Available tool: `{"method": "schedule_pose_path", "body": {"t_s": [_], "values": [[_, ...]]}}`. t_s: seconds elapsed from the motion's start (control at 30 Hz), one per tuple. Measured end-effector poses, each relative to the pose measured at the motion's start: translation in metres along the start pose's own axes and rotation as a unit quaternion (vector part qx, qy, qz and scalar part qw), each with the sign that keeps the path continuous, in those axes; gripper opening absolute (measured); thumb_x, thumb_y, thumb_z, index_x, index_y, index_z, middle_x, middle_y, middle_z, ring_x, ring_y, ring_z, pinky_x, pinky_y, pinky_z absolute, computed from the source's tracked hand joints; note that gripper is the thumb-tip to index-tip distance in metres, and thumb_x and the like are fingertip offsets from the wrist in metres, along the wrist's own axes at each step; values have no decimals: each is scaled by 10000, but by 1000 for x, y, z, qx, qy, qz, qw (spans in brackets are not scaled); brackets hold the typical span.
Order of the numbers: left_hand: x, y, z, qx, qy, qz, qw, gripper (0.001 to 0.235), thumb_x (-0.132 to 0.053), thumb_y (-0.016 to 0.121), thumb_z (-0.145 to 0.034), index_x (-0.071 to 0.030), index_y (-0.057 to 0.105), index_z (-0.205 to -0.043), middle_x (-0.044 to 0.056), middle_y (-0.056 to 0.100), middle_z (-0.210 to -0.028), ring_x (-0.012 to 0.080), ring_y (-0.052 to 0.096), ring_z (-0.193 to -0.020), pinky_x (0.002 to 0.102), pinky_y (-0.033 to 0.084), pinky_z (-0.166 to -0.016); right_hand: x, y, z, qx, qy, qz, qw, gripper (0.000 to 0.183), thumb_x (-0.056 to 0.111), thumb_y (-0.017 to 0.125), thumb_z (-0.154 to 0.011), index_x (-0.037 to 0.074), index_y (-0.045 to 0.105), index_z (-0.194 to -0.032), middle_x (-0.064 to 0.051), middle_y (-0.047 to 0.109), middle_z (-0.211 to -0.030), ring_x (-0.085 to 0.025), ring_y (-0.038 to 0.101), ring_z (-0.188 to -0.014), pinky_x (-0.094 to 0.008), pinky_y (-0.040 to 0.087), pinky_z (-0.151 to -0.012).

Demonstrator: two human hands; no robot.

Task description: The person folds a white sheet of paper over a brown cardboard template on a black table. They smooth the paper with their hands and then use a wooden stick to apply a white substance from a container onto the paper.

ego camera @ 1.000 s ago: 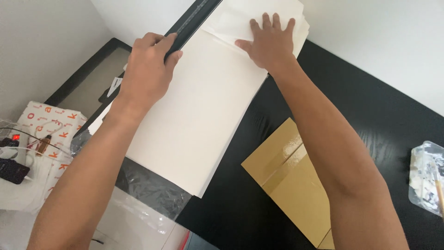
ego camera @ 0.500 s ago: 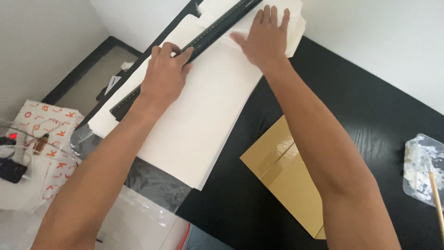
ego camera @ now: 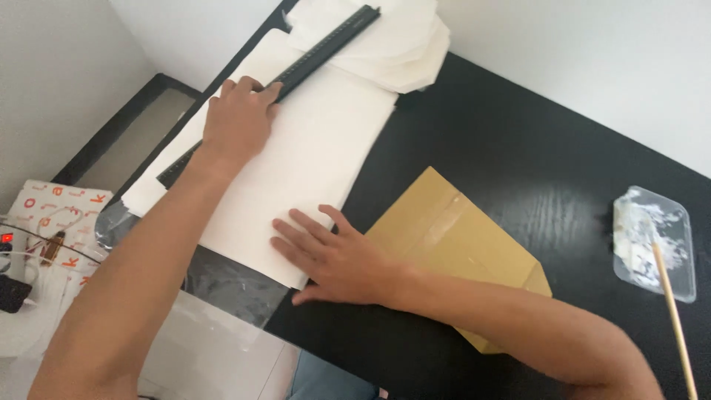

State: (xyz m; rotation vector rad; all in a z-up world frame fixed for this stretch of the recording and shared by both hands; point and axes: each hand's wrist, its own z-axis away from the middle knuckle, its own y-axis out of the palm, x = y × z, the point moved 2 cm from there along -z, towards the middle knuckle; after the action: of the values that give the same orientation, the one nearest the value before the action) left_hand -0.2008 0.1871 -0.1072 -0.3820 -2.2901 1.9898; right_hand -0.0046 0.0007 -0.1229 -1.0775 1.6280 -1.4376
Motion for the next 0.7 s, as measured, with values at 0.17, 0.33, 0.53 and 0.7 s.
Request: {"method": "schedule_pose_path", "body": {"t_s": [0.17, 0.33, 0.53, 0.7], "values": [[1, 8, -5, -16, -2, 14, 1000, 356, -256, 556, -1075, -201, 661, -1411, 170, 636, -1289, 366, 615, -1195, 545, 570, -888, 0, 14, 10, -46, -13, 66, 997, 605, 427, 396, -1063, 89, 366, -1564, -185, 411, -1586, -359, 405, -1482, -633, 255, -1190], [1, 7, -8, -18, -5, 37, 999, 379, -236, 576, -1071, -185, 644, -1440, 200, 623, -1319, 413, 587, -1215, 614, 563, -897, -3, 13, 25, -61, -48, 80, 994, 502, 258, 449, -1074, 82, 421, -1543, -156, 490, -1554, -309, 469, -1452, -542, 302, -1207], [1, 11, -11, -17, -27, 47, 998, 374, -210, 579, -1066, -197, 653, -1432, 188, 611, -1349, 402, 549, -1274, 622, 513, -959, 8, -16, 49, -51, -37, 73, 995, 426, 160, 420, -1080, 51, 473, -1488, -138, 571, -1480, -238, 510, -1418, -487, 240, -1261], [-14, -11, 4, -21, -17, 3, 1000, 420, -231, 586, -1056, -218, 617, -1475, 181, 591, -1403, 407, 508, -1329, 677, 432, -1004, 32, -35, 103, -99, -5, 10, 995, 459, 191, 300, -1103, 30, 450, -1506, -165, 552, -1482, -283, 523, -1390, -547, 196, -1264]]}}
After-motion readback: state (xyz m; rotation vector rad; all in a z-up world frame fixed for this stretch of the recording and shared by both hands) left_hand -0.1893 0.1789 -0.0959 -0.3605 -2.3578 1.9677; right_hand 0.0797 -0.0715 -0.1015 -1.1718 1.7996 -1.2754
